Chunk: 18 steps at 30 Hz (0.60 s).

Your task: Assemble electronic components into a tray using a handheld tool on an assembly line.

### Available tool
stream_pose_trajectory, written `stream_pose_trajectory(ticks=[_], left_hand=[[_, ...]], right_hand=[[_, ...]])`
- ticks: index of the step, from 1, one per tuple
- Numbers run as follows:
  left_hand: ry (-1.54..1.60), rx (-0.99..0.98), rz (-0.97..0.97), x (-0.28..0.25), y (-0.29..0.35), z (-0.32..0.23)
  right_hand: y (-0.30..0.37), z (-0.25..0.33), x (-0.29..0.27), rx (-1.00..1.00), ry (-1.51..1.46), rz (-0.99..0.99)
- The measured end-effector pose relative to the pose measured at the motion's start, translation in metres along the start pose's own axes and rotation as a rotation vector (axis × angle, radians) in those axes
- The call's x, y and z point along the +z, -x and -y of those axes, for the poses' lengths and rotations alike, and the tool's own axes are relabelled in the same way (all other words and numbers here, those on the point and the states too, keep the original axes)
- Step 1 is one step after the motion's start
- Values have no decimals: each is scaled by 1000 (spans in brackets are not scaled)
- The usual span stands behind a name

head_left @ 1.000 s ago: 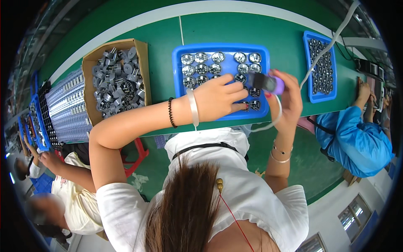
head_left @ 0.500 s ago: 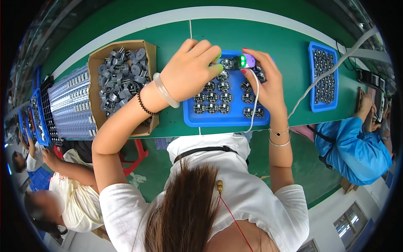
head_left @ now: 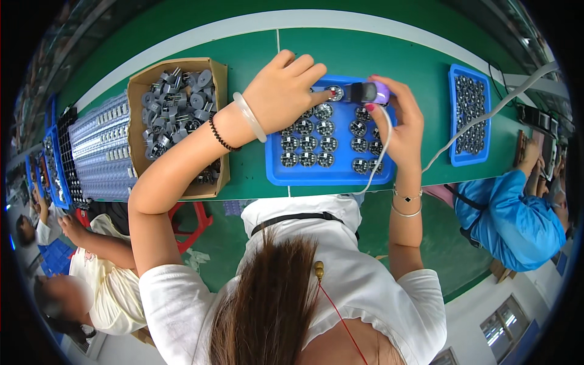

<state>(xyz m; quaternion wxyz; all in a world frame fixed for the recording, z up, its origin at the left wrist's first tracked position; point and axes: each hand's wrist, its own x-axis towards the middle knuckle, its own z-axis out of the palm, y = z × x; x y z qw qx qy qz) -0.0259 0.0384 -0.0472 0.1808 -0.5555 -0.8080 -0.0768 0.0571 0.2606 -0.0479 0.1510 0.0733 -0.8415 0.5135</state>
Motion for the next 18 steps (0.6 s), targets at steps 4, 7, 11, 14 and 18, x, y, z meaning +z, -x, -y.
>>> stream_pose_trajectory(ticks=[4, 7, 11, 14, 18], left_hand=[[-2, 16, 15, 2, -1, 0], [14, 22, 2, 9, -5, -2], [1, 76, -63, 19, -15, 0], [93, 82, -94, 11, -19, 6], [167, -7, -22, -9, -8, 16]], right_hand=[[0, 11, -12, -96, -191, -188], [6, 21, -19, -117, -46, 4], [13, 21, -8, -96, 95, 164], [15, 15, 0, -93, 129, 156], [12, 10, 6, -89, 142, 156]])
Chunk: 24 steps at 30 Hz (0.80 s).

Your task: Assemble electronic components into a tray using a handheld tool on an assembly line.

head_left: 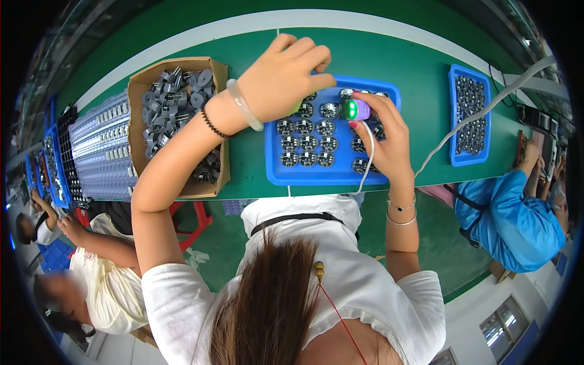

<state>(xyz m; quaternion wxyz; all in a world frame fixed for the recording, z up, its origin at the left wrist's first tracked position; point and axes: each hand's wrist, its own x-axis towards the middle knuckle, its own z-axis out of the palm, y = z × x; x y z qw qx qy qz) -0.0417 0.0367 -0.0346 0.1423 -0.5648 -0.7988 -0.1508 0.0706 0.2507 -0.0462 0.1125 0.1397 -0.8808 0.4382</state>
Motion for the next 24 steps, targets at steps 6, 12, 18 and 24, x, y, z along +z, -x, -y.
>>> stream_pose_trajectory(ticks=[6, 12, 18, 24], left_hand=[[3, 67, 19, -3, 10, -12], [-76, 115, 44, 17, 17, -13], [-94, 134, 66, 22, 14, -11], [-77, 140, 40, 29, 9, -12]], right_hand=[[-1, -1, 0, 18, -10, 6], [1, 0, -6, 77, -17, -8], [10, 5, -21, 116, -176, -246], [16, 16, -18, 23, -57, 71]])
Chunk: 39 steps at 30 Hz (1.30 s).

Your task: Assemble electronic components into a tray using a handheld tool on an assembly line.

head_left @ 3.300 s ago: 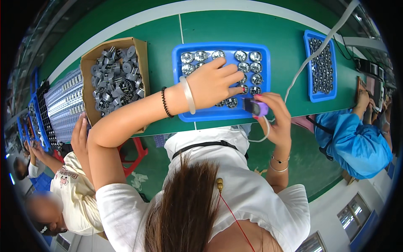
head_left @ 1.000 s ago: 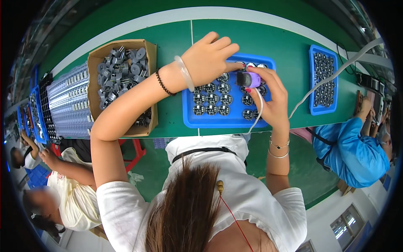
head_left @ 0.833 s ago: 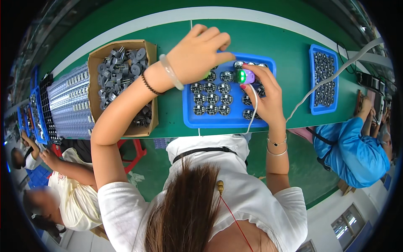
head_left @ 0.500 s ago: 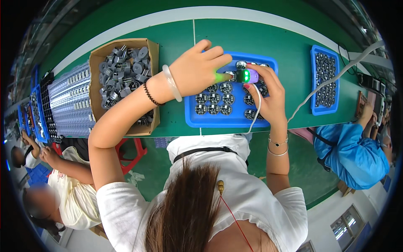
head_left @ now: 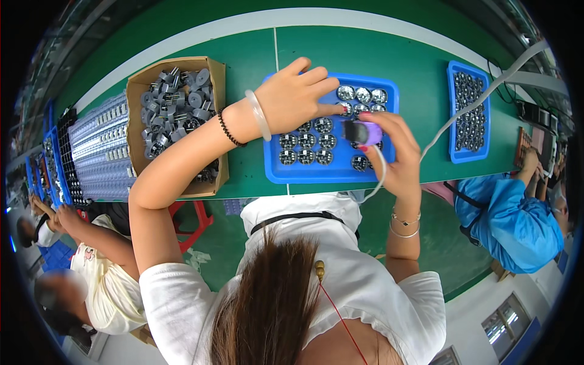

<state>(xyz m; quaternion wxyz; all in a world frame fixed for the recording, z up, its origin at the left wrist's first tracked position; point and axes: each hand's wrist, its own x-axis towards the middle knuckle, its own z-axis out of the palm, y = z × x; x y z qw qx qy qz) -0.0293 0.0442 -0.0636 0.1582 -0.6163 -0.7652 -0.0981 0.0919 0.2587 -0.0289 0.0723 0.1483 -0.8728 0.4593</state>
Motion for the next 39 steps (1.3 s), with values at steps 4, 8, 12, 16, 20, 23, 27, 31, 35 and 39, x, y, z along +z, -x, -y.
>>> stream_pose_trajectory(ticks=[4, 8, 12, 16, 20, 23, 27, 31, 35, 39], left_hand=[[40, -44, 2, -12, 0, 2], [77, -89, 50, -29, 9, 4], [122, -17, 34, -30, 15, -6], [88, 9, 33, -16, 18, -14], [57, 7, 63, -13, 19, -14], [62, 27, 62, -10, 17, -14], [65, 27, 51, -14, 13, -15], [112, 19, -15, -27, 5, -16], [100, 25, -106, -23, 5, -21], [70, 19, -20, -6, 11, -20]], right_hand=[[-2, -5, 12, -8, 24, 3], [-2, -7, 16, 6, 21, 14], [0, -10, 16, 45, 15, 1], [1, -10, 14, 31, 23, -19], [11, -14, 8, 116, -72, -144], [17, -6, 1, 91, -172, -269], [25, -8, -4, 67, -188, -260], [27, -10, 1, 62, -119, -174], [22, -10, 10, 56, -146, -257], [21, -8, 12, 92, -183, -305]])
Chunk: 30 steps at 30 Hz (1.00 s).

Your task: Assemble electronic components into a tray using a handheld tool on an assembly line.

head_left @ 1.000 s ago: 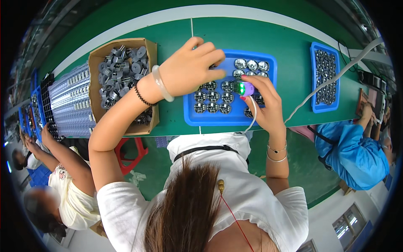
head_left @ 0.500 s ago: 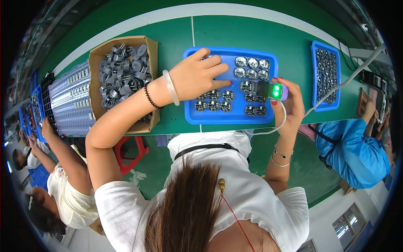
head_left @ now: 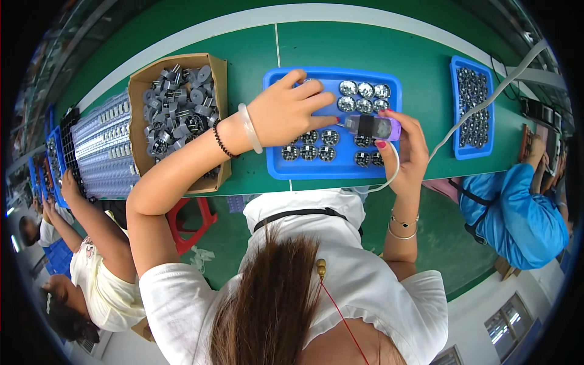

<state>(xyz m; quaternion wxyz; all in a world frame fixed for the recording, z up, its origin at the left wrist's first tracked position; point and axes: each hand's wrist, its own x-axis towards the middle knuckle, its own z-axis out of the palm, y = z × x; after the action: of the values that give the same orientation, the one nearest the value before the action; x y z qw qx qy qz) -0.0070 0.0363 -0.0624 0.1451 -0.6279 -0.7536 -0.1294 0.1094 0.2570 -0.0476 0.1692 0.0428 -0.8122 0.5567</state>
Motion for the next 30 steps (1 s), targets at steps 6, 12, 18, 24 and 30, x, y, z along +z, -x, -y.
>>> stream_pose_trajectory(ticks=[6, 12, 18, 24, 30], left_hand=[[114, -111, 1, -11, -6, 1], [294, -168, -130, -13, -20, -7], [423, -135, -126, 1, -22, -10], [279, -133, -77, 10, -28, -16], [233, -129, -70, 15, -29, -15]], right_hand=[[-2, 0, 0, -47, 115, 26], [2, -1, 1, -12, -26, 4], [12, -4, -2, 58, -92, -76], [24, 0, -20, 26, -85, -163], [21, 10, -4, -57, 186, 160]])
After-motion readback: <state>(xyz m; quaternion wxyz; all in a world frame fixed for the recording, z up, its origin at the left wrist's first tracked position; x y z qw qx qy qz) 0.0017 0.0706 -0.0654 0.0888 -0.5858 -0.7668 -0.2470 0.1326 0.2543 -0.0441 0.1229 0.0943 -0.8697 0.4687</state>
